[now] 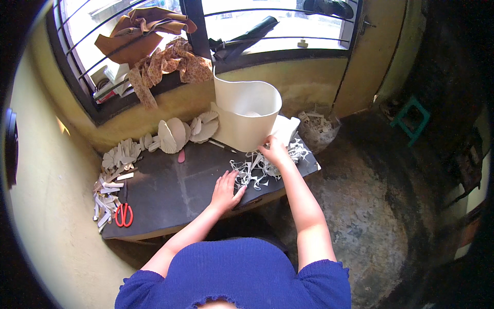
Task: The person assembles a stack of white paper petals into a flower shape by hand. They then gather paper scraps and place them into a container. Finally, they unfold a large sheet of white paper and use a pen to trace a pattern onto it.
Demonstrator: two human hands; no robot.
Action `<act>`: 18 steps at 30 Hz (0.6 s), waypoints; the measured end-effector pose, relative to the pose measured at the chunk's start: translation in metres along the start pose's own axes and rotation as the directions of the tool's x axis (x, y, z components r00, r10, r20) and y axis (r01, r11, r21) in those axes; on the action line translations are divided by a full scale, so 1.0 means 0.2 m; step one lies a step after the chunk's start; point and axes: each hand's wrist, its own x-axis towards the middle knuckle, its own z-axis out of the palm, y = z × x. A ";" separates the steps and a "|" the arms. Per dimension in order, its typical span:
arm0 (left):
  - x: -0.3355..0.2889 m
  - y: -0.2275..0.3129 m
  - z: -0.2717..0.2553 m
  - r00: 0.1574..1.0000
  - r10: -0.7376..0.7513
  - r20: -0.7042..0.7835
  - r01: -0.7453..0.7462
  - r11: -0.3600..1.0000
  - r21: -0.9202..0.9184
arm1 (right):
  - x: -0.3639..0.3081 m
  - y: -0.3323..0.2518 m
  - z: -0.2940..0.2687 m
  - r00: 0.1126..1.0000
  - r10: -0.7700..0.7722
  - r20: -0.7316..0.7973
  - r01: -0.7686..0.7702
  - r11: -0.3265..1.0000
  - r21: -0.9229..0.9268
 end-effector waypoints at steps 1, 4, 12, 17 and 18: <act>0.00 0.00 0.00 1.000 -0.001 0.002 0.001 1.000 -0.001 | -0.02 0.01 0.01 0.998 -0.048 0.051 0.049 0.999 -0.011; 0.02 0.01 0.00 1.000 0.005 0.015 -0.005 1.000 0.001 | -0.04 0.05 0.03 0.990 -0.082 0.117 0.080 0.997 0.021; 0.01 0.02 -0.03 1.000 0.003 0.024 -0.002 1.000 -0.019 | -0.20 -0.06 0.04 0.965 -0.169 0.201 0.181 0.982 -0.047; 0.01 0.00 -0.03 1.000 0.005 0.028 -0.004 1.000 -0.014 | -0.34 -0.17 -0.12 0.917 -0.373 -0.139 0.387 0.917 0.094; 0.00 0.01 -0.04 1.000 0.000 0.031 0.000 1.000 -0.017 | -0.36 -0.19 -0.17 0.888 -0.323 -0.329 0.369 0.926 0.087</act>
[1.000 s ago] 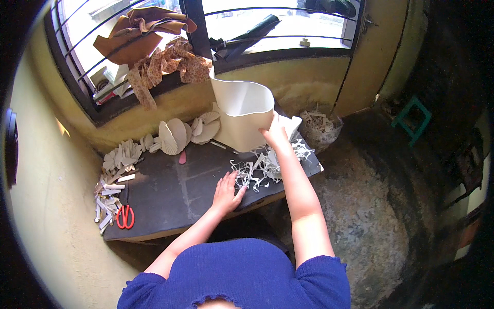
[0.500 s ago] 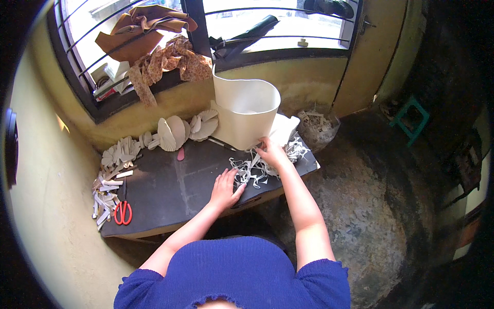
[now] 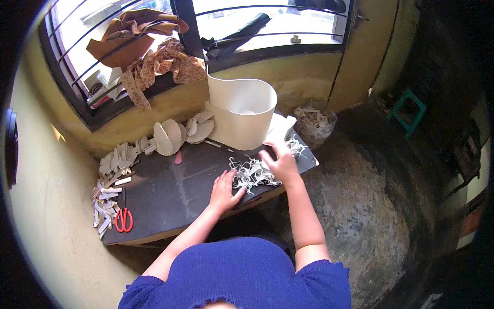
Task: The person assembles a stack of white paper petals into a flower shape by hand. They then gather paper scraps and place them into a container. Finally, they unfold a large sheet of white paper and use a pen to trace a pattern onto it.
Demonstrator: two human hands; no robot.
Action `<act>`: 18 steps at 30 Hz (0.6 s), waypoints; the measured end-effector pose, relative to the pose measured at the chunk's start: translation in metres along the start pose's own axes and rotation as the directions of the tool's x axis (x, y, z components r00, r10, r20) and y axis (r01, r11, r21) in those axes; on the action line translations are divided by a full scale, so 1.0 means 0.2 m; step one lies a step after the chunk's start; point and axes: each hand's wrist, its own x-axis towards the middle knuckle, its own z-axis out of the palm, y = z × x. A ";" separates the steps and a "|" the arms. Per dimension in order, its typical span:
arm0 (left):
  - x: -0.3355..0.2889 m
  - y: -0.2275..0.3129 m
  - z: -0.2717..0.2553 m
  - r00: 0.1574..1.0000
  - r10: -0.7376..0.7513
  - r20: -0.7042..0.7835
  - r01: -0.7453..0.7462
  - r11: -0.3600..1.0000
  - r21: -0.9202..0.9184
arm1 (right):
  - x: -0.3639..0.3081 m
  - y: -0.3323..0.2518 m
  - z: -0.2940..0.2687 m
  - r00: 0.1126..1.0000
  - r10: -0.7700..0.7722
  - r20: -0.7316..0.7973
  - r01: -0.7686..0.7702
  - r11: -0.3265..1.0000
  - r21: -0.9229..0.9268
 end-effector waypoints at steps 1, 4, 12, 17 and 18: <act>0.00 0.00 0.00 1.000 -0.007 0.002 0.007 1.000 -0.002 | 0.01 0.04 -0.04 0.989 0.095 -0.116 -0.095 0.995 0.002; 0.01 0.01 0.01 1.000 0.010 0.008 -0.010 1.000 0.011 | -0.01 0.29 -0.12 0.926 0.319 -0.200 -0.363 0.898 -0.249; 0.01 0.01 -0.01 1.000 -0.012 0.022 0.012 1.000 -0.026 | -0.12 0.56 -0.02 0.901 0.393 -0.185 -0.431 0.864 -0.260; 0.01 0.01 0.01 1.000 0.000 0.014 0.000 1.000 -0.013 | -0.19 0.64 -0.13 0.827 0.446 -0.342 -0.450 0.890 0.070; 0.01 0.01 0.01 1.000 0.002 0.016 -0.002 1.000 -0.013 | -0.21 0.64 -0.15 0.824 0.437 -0.359 -0.424 0.898 0.119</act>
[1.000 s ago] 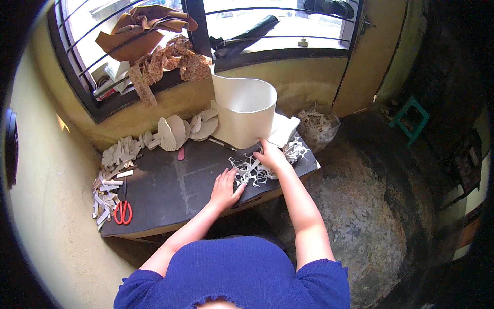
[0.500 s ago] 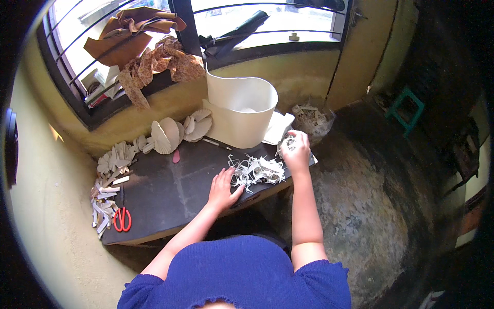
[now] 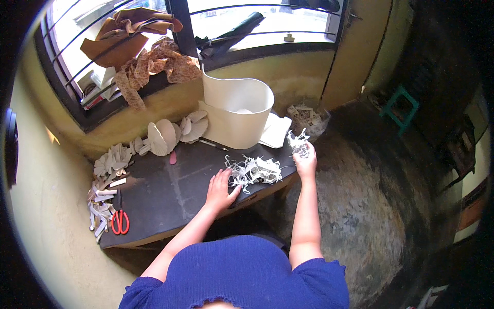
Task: The person assembles a stack of white paper petals into a flower shape by hand. They then gather paper scraps and place them into a container. Finally, they unfold a large sheet of white paper and use a pen to trace a pattern onto it.
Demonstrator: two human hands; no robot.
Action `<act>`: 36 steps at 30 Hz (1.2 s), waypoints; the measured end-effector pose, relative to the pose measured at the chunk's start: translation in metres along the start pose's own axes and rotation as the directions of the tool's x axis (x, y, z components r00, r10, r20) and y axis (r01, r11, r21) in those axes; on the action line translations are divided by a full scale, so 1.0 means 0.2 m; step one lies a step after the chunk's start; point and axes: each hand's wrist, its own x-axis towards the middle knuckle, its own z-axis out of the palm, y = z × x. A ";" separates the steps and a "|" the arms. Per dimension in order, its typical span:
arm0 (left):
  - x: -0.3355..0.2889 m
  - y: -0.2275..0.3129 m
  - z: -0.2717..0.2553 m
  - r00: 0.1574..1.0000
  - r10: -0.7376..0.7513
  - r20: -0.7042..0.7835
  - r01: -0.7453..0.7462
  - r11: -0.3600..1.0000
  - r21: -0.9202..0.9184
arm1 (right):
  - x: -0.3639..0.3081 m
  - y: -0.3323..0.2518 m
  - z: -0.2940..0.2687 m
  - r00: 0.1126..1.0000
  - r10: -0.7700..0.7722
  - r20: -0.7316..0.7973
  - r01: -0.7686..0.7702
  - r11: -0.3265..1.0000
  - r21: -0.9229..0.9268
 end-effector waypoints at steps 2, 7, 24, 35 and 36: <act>0.00 0.00 0.00 1.000 -0.009 0.006 0.009 1.000 0.008 | -0.03 -0.05 -0.06 0.997 0.071 0.025 -0.075 0.981 0.179; -0.01 -0.01 0.00 1.000 -0.007 -0.008 0.007 1.000 0.006 | -0.11 -0.29 -0.12 0.967 0.031 0.254 -0.154 0.861 0.484; 0.01 0.01 0.06 0.998 -0.002 0.071 0.001 1.000 0.018 | -0.53 -0.49 0.35 0.683 -0.001 0.731 0.569 0.628 -0.531; 0.20 0.08 0.19 0.966 -0.250 -0.058 0.070 0.476 -0.877 | -0.48 -0.40 0.31 0.748 -0.164 0.643 0.385 0.897 -0.219; 0.21 0.11 0.18 0.970 -0.235 -0.054 0.083 0.535 -0.841 | -0.48 -0.39 0.31 0.765 -0.170 0.621 0.342 0.924 -0.169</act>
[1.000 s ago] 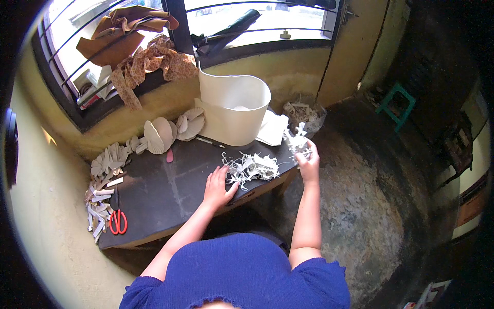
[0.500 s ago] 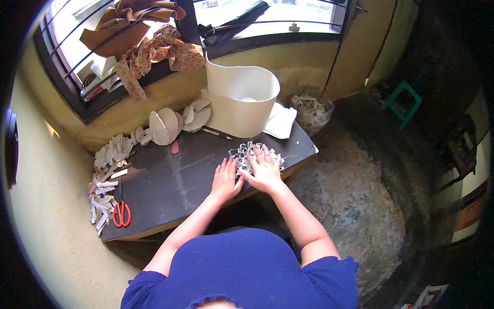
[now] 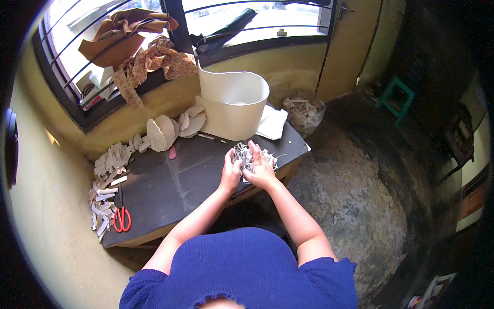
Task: The person assembles a stack of white paper petals into a flower shape by hand. They then gather paper scraps and place them into a container. Finally, they unfold a large sheet of white paper and use a pen to trace a pattern onto it.
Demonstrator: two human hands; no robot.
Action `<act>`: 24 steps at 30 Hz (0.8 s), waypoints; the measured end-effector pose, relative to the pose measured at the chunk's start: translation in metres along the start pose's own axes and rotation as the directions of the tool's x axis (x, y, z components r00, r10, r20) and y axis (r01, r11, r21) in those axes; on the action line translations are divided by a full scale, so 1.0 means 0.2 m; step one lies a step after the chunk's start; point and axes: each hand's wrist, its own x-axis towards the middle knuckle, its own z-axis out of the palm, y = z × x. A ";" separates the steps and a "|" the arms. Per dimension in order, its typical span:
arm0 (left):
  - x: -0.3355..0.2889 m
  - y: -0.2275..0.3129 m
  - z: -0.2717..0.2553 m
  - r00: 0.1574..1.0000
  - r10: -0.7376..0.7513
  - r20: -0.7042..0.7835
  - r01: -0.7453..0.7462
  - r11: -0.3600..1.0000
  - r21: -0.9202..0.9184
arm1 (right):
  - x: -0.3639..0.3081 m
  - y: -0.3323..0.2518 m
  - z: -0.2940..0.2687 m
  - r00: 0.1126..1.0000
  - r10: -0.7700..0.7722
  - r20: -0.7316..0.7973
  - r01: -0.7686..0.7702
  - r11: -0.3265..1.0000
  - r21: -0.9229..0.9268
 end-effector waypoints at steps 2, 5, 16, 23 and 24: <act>0.00 0.06 0.05 0.997 0.069 0.042 -0.075 0.985 0.154 | 0.00 0.03 0.00 0.998 0.007 -0.070 0.002 0.993 0.122; 0.03 0.11 0.15 0.973 0.183 0.142 -0.221 0.915 0.337 | 0.02 0.12 0.00 0.996 -0.049 -0.069 0.072 0.919 0.388; 0.08 0.13 0.28 0.876 0.156 0.455 -0.480 0.361 0.799 | -0.07 0.39 -0.36 0.904 0.344 -0.253 -0.152 0.813 0.562; 0.13 0.05 0.30 0.830 0.348 0.435 -0.546 0.358 0.757 | 0.06 0.48 -0.35 0.825 0.284 -0.489 -0.369 0.925 -0.085; 0.14 0.05 0.30 0.826 0.361 0.433 -0.553 0.368 0.748 | 0.07 0.47 -0.33 0.820 0.292 -0.492 -0.394 0.912 -0.114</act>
